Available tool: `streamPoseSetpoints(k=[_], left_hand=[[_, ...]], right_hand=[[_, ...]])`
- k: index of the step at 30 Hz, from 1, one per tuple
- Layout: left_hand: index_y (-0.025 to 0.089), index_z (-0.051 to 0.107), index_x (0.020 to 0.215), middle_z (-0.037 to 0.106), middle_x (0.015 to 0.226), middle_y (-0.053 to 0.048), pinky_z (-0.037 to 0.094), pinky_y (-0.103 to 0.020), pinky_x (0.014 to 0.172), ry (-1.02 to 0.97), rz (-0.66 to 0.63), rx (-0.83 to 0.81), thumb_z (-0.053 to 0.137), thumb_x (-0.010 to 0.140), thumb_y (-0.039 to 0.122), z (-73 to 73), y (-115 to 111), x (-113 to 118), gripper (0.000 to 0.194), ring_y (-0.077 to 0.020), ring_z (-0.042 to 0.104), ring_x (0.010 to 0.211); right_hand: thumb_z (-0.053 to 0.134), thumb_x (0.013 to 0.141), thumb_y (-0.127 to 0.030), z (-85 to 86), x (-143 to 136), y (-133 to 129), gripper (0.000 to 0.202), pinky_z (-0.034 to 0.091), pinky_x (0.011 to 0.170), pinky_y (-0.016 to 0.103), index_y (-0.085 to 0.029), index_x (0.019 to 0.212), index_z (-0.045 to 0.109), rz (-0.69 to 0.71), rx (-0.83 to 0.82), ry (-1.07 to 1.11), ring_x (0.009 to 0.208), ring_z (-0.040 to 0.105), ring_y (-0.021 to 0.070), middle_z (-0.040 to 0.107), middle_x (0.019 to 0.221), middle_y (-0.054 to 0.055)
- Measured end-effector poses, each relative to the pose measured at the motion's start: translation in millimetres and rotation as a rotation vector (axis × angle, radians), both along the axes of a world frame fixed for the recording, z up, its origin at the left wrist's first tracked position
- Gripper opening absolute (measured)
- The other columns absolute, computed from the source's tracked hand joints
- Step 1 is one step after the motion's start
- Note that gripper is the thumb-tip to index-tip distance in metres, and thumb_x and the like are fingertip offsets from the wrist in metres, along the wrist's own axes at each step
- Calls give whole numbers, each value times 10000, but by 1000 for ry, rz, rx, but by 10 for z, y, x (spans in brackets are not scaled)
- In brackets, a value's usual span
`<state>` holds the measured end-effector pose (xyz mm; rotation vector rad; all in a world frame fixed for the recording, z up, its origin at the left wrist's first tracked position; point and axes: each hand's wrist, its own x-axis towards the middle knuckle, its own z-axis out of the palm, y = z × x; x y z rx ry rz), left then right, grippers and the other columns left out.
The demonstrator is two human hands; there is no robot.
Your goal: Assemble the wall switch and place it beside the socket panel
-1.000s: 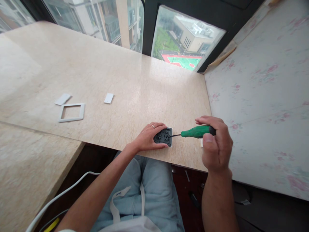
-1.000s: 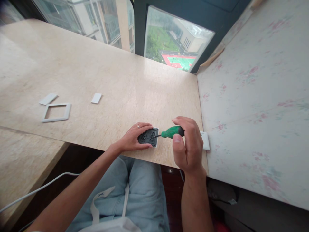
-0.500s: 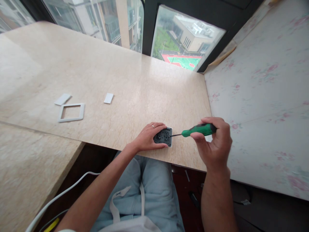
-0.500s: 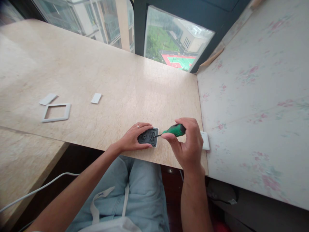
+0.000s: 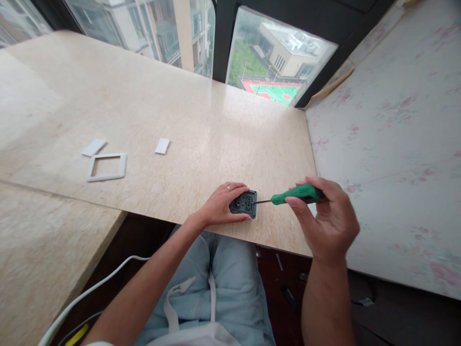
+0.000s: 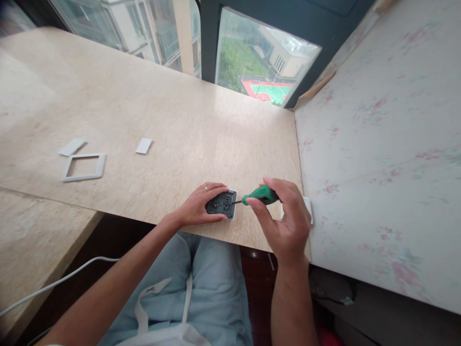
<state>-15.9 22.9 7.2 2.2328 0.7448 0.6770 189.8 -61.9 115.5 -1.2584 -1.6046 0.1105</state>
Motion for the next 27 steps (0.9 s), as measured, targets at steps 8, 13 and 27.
streamPoseSetpoints(k=[8, 13, 27], left_hand=[[223, 536, 1381, 558, 1418, -128, 380, -481, 1135, -4, 4, -9, 761, 774, 548, -1, 0, -4, 724, -307, 505, 1317], [245, 530, 1388, 553, 1422, -124, 383, -490, 1133, -2, 3, -18, 759, 776, 546, -4, -3, -4, 719, -310, 502, 1323], [224, 535, 1379, 553, 1419, -130, 382, -480, 1136, 2, 6, -7, 759, 779, 551, -4, -6, -4, 720, -309, 504, 1317]], right_hand=[[644, 928, -315, 62, -30, -7, 421, 583, 891, 496, -285, 1343, 579, 67, -31, -34, 1080, 652, 275, 639, 1213, 92], [585, 952, -239, 82, -115, -107, 446, 591, 926, 526, -290, 1392, 532, 153, -175, 179, 1156, 663, 286, 612, 1354, 94], [473, 970, -362, 78, -46, -42, 287, 523, 952, 547, -238, 1160, 648, -33, -54, -10, 1072, 644, 293, 649, 1111, 96]])
